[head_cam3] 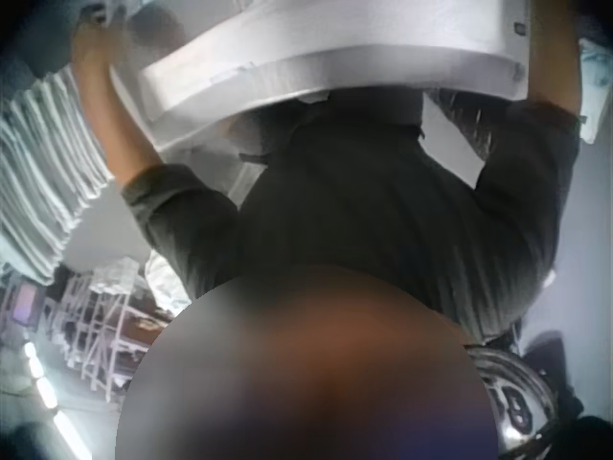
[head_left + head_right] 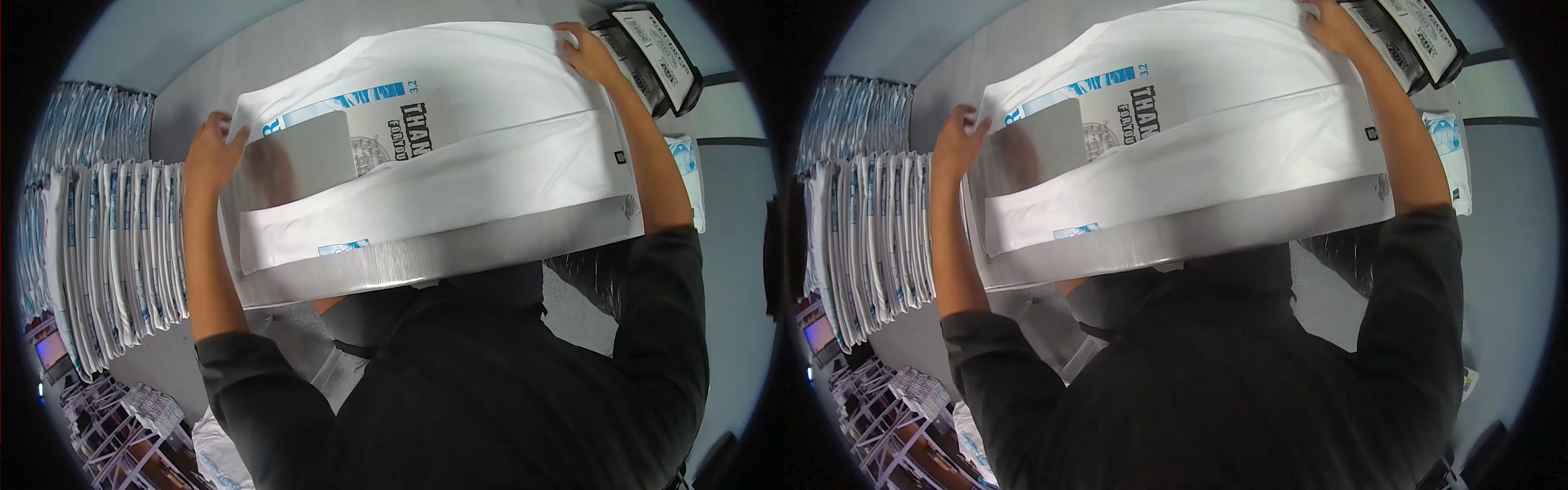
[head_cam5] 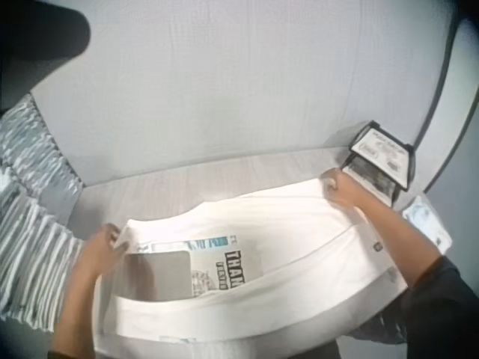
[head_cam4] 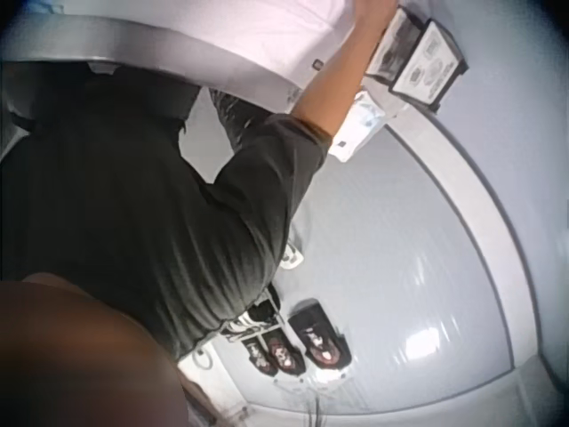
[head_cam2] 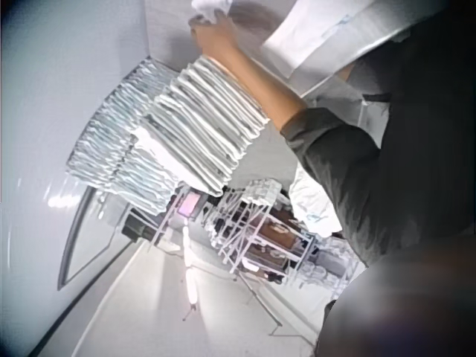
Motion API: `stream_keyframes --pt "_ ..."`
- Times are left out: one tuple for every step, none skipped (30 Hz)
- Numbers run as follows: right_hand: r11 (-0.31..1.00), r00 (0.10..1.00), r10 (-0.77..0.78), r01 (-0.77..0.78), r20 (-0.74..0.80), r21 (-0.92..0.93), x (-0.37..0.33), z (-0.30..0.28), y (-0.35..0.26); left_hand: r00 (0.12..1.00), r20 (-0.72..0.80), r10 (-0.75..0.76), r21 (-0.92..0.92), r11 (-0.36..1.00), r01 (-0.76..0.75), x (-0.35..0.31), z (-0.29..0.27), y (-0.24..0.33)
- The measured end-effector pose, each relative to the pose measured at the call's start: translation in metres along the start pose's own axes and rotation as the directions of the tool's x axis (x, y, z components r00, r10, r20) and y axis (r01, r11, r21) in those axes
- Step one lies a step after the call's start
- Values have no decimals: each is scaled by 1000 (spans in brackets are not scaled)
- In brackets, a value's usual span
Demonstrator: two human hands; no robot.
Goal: Fold printed white t-shirts using a metal folding board and cardboard inserts.
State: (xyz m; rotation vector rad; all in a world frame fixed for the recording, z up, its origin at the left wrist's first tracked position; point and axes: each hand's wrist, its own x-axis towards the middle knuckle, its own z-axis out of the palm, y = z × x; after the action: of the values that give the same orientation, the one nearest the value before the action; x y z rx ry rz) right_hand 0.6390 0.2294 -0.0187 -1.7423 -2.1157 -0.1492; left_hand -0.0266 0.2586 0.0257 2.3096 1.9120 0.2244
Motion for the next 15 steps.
stream_keyframes --pt "996 997 -77 78 8 -33 12 6 2 1000 5 -1 -38 999 1 23 11 -10" --pt "996 996 -88 88 2 -26 21 11 -1 997 49 -56 -50 997 58 41 20 -21" --pt "996 994 -3 13 109 -85 29 14 -5 990 95 -108 -61 992 114 56 28 -28" --pt "985 973 94 -60 210 -159 34 16 -7 990 90 -109 -61 992 115 67 36 -28" --pt "987 975 84 -53 206 -151 40 15 -13 988 105 -114 -21 993 116 74 40 -30" --pt "968 939 191 -132 287 -213 46 10 -22 985 120 -122 22 993 120 78 40 -35" --pt "939 885 296 -200 360 -280 52 7 -31 984 112 -136 32 991 133 80 41 -41" --pt "940 887 292 -198 357 -277 51 0 -31 983 131 -127 -28 991 132 82 41 -40" --pt "920 891 282 -145 357 -365 50 -6 -32 981 150 -120 -88 987 134 82 40 -41" --pt "889 894 270 -89 357 -449 49 -12 -33 981 146 -127 -84 987 140 80 35 -47" --pt "889 892 271 -88 361 -449 44 -25 -42 975 194 -107 -104 986 129 75 27 -41" --pt "901 922 274 -146 275 -409 38 -41 -61 966 239 -98 -116 985 129 63 17 -39" --pt "905 940 288 -206 181 -372 25 -57 -76 966 240 -98 -117 985 129 47 12 -34" --pt "916 980 189 -153 63 -372 1 -72 -66 997 68 -23 -166 985 34 26 7 -27" --pt "922 995 81 -95 -53 -375 -24 -86 -60 993 -108 41 -197 978 -62 0 2 -21"
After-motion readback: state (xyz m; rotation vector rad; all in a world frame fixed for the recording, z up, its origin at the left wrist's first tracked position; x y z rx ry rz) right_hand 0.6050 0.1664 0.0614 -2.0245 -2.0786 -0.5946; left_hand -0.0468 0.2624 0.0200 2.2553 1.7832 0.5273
